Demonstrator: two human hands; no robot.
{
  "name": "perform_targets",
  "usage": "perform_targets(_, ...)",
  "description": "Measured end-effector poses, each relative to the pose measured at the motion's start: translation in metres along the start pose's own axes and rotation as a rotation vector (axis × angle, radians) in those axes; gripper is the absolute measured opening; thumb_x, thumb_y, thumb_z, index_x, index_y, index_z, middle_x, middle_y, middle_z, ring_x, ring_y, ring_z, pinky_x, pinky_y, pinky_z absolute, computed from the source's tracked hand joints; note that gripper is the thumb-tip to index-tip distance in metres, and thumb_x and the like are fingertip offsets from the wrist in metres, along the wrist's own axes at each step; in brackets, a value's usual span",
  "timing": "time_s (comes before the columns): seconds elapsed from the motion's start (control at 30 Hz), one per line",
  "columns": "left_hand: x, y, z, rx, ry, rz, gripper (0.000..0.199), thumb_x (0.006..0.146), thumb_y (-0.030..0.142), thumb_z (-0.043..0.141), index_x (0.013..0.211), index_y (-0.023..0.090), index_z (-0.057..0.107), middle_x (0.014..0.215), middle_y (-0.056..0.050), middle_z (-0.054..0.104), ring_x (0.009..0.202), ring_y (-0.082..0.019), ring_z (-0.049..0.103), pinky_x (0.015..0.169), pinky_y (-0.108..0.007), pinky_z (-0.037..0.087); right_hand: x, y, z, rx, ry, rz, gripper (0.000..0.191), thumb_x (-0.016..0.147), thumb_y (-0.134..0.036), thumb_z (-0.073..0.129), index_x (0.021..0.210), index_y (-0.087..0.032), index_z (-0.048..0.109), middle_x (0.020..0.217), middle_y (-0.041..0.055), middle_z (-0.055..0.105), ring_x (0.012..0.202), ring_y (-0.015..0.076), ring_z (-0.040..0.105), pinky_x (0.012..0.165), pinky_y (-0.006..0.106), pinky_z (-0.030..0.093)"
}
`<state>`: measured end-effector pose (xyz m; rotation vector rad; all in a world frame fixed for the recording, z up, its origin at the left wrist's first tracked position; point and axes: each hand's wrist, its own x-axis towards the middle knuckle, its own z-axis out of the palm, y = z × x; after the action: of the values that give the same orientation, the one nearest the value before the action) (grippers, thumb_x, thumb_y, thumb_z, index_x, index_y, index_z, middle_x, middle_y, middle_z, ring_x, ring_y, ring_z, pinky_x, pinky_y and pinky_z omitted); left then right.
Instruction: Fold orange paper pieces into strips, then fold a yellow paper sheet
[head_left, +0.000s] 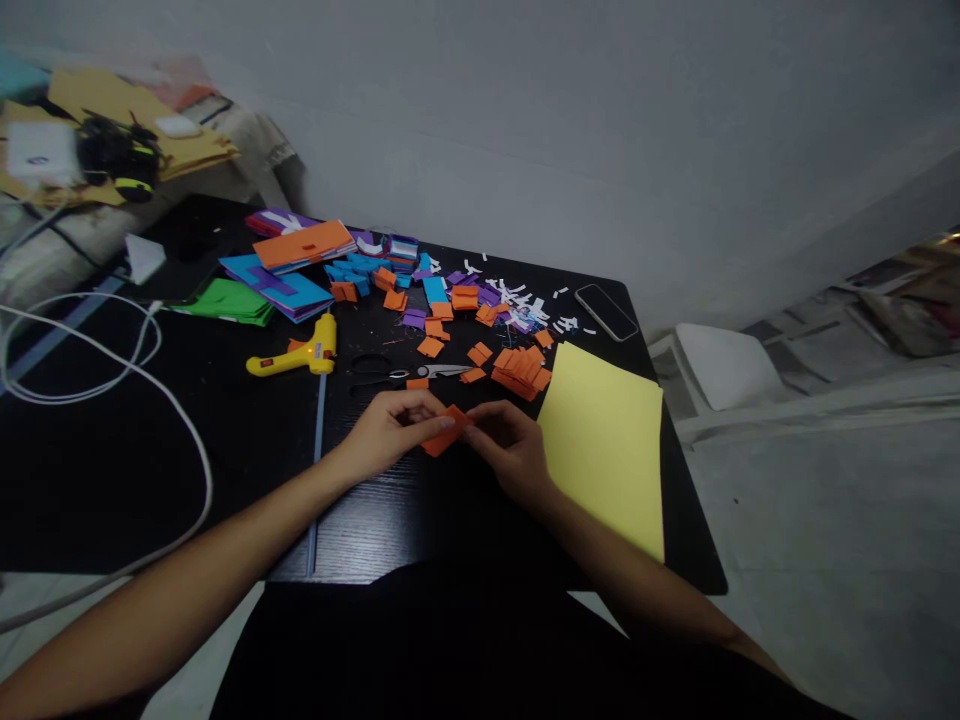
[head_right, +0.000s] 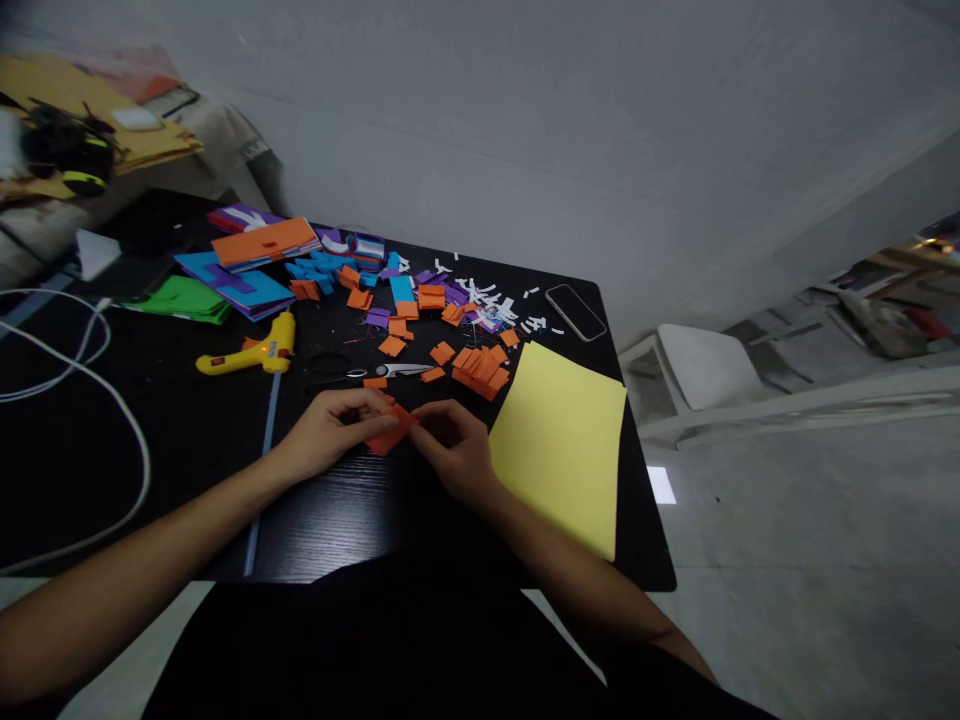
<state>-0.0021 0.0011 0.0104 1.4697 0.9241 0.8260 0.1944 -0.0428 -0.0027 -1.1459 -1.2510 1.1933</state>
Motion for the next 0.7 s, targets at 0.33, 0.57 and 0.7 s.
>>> perform_targets(0.33, -0.0055, -0.0012, 0.0006, 0.224, 0.057, 0.247, 0.018, 0.088, 0.027, 0.072, 0.104, 0.018, 0.073, 0.086, -0.002, 0.074, 0.072, -0.013, 0.066, 0.071, -0.023, 0.054, 0.0029, -0.0031, -0.0031, -0.068, 0.018, -0.043, 0.01, 0.083, -0.031, 0.076, 0.089, -0.023, 0.075, 0.089, 0.0032, 0.076, 0.083, 0.0194, 0.07, 0.079, 0.033, 0.057)
perform_targets(0.57, -0.0077, -0.0016, 0.0003, 0.241, 0.129, 0.263, 0.018, 0.088, 0.033, 0.076, 0.097, 0.017, 0.078, 0.089, -0.005, 0.079, 0.076, -0.016, 0.071, 0.071, -0.024, 0.057, 0.0027, -0.0008, -0.0025, -0.044, 0.022, -0.056, 0.017, 0.084, -0.033, 0.078, 0.099, -0.025, 0.076, 0.093, 0.0027, 0.077, 0.085, 0.0188, 0.072, 0.082, 0.033, 0.059)
perform_targets(0.7, -0.0076, -0.0029, 0.0021, 0.225, 0.144, 0.262, 0.018, 0.087, 0.034, 0.077, 0.091, 0.017, 0.078, 0.083, -0.005, 0.078, 0.072, -0.015, 0.07, 0.066, -0.023, 0.056, 0.0015, -0.0004, -0.0022, -0.061, 0.001, -0.05, 0.014, 0.084, -0.034, 0.078, 0.095, -0.025, 0.077, 0.093, 0.0035, 0.079, 0.086, 0.0203, 0.073, 0.083, 0.035, 0.06)
